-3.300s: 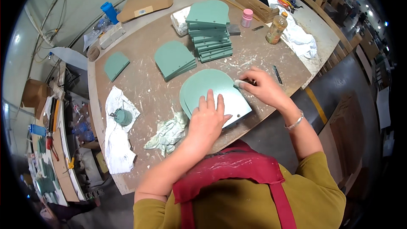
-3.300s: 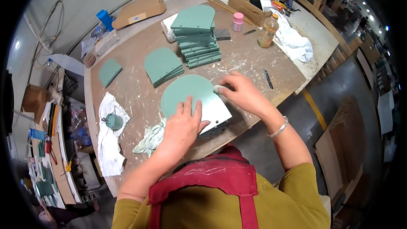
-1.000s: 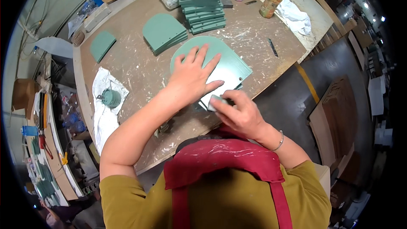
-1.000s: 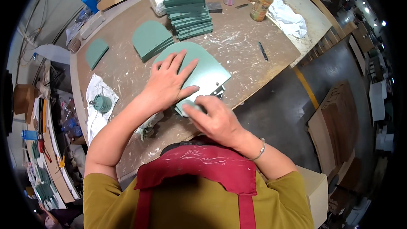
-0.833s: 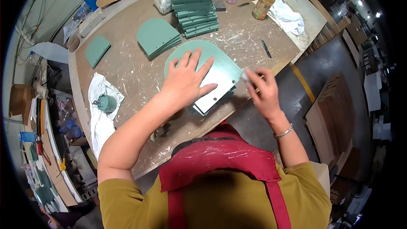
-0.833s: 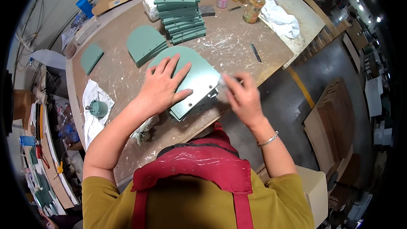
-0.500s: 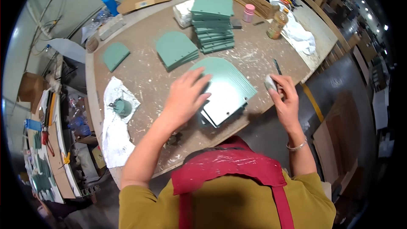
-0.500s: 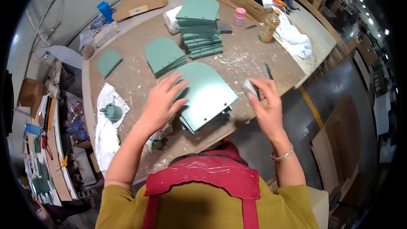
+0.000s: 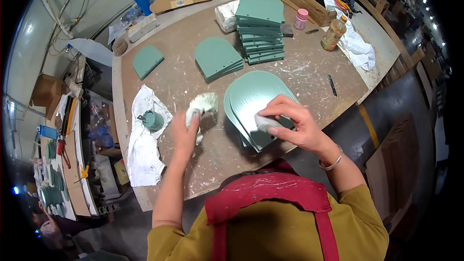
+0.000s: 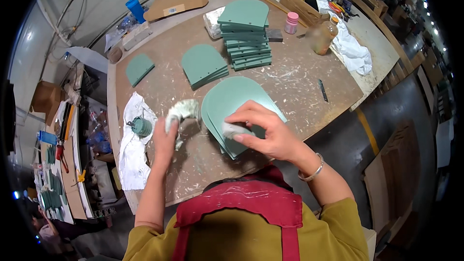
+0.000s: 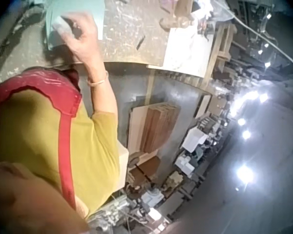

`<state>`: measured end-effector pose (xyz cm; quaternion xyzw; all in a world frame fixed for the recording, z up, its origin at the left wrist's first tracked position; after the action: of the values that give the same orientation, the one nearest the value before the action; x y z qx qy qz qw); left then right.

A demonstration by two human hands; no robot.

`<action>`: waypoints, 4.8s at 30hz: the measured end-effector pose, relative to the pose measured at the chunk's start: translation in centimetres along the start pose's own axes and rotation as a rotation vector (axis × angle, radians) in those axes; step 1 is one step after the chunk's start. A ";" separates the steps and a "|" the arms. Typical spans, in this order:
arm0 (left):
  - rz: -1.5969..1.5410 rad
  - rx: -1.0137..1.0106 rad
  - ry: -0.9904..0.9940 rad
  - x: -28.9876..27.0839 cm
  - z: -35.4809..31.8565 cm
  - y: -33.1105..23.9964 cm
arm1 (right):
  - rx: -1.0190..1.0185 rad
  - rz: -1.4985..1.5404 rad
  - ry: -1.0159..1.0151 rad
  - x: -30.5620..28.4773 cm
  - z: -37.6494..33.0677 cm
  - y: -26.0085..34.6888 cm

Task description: The person polishes small green wooden panels using a sanding block. The person wipes the edges of the panels with a cloth and stacks them on a workbench.

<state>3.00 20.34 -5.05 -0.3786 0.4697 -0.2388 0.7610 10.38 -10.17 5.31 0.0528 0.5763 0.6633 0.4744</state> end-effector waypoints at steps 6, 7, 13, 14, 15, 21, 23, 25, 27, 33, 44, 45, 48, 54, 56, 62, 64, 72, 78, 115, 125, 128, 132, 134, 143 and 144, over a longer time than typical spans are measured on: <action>-0.167 0.334 -0.017 1.4 6.1 -10.7 | -0.015 0.140 0.306 2.2 0.5 -2.6; -0.123 0.380 0.097 2.4 7.4 -12.6 | 0.009 0.158 0.320 2.1 0.4 -2.9; 0.116 0.454 0.521 12.4 9.9 -11.9 | 0.042 0.221 0.286 2.3 0.4 -2.8; 0.024 0.261 0.534 12.9 12.3 -10.6 | 0.032 0.212 0.294 2.3 0.6 -3.0; -0.067 0.058 0.541 12.8 13.8 -8.7 | 0.030 0.223 0.289 2.6 0.6 -3.1; 0.045 0.281 0.363 7.7 12.8 -9.7 | 0.108 0.303 0.225 1.8 0.4 -3.8; 0.080 0.588 0.275 8.8 6.8 -10.0 | 0.094 0.289 0.230 1.9 0.5 -3.7; 0.070 0.492 0.272 7.8 7.6 -6.8 | 0.081 0.242 0.254 1.9 0.6 -3.2; -0.117 -0.201 0.178 5.2 10.5 -2.4 | 0.056 0.256 0.262 2.2 0.6 -3.0; 0.051 0.262 0.196 3.0 5.8 -9.8 | 0.200 0.651 0.078 0.7 0.1 -4.6; 0.289 0.501 0.476 4.2 2.8 -15.4 | 0.246 -0.332 -0.219 -6.8 7.9 -7.8; 0.374 0.511 0.512 4.9 2.7 -14.8 | 0.165 -0.421 -0.155 -5.8 9.1 -7.4; 0.401 0.554 0.501 5.6 2.8 -13.7 | 0.012 -0.572 -0.043 -2.5 11.4 -6.5; 0.416 0.577 0.453 6.3 2.2 -13.2 | -0.019 -0.756 0.127 -1.2 12.2 -7.1; 0.410 0.583 0.442 6.1 2.1 -13.1 | 0.021 -0.835 0.090 -2.2 12.2 -7.9; 0.402 0.591 0.426 6.3 2.1 -13.0 | 0.077 -0.816 0.086 -0.6 11.8 -6.1; 0.403 0.601 0.417 6.2 2.0 -13.0 | 0.184 -0.862 0.080 -2.2 11.3 -6.7; 0.412 0.603 0.412 6.5 1.8 -13.0 | -0.013 -0.839 0.033 1.0 11.7 -5.2; 0.385 0.632 0.362 6.6 1.5 -12.6 | 0.079 -0.970 -0.028 -1.7 11.4 -6.3; 0.379 0.594 0.400 6.4 1.7 -13.1 | 0.410 -0.545 -0.123 -7.8 4.6 -6.6; 0.398 0.595 0.450 6.5 1.8 -13.1 | 0.049 -0.838 -0.037 -1.8 10.8 -7.1; 0.399 0.575 0.442 6.7 1.7 -13.1 | -0.079 -0.798 0.038 1.6 11.9 -6.2; 0.383 0.539 0.415 6.6 1.5 -12.8 | -0.061 -0.789 0.095 0.7 12.4 -6.3; 0.379 0.565 0.354 6.7 1.1 -12.6 | 0.055 -0.839 0.128 -1.2 12.3 -6.7; 0.405 0.576 0.339 7.0 1.1 -12.3 | -0.033 -0.810 0.159 0.3 13.1 -6.8; 0.403 0.581 0.340 7.0 1.0 -12.5 | 0.003 -0.890 0.088 -1.0 12.8 -7.5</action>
<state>6.95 8.19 1.45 -0.0028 0.5668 -0.2671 0.7793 23.09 -2.52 3.88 -0.2280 0.5635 0.3955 0.6885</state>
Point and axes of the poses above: each hand's wrist, its own z-axis towards the middle knuckle, its own x-axis out of the palm, y = z × x, the point moved 3 cm from there along z, towards the middle knuckle, and after that the axes turned 12 degrees about -z, right-handed, at the moved point
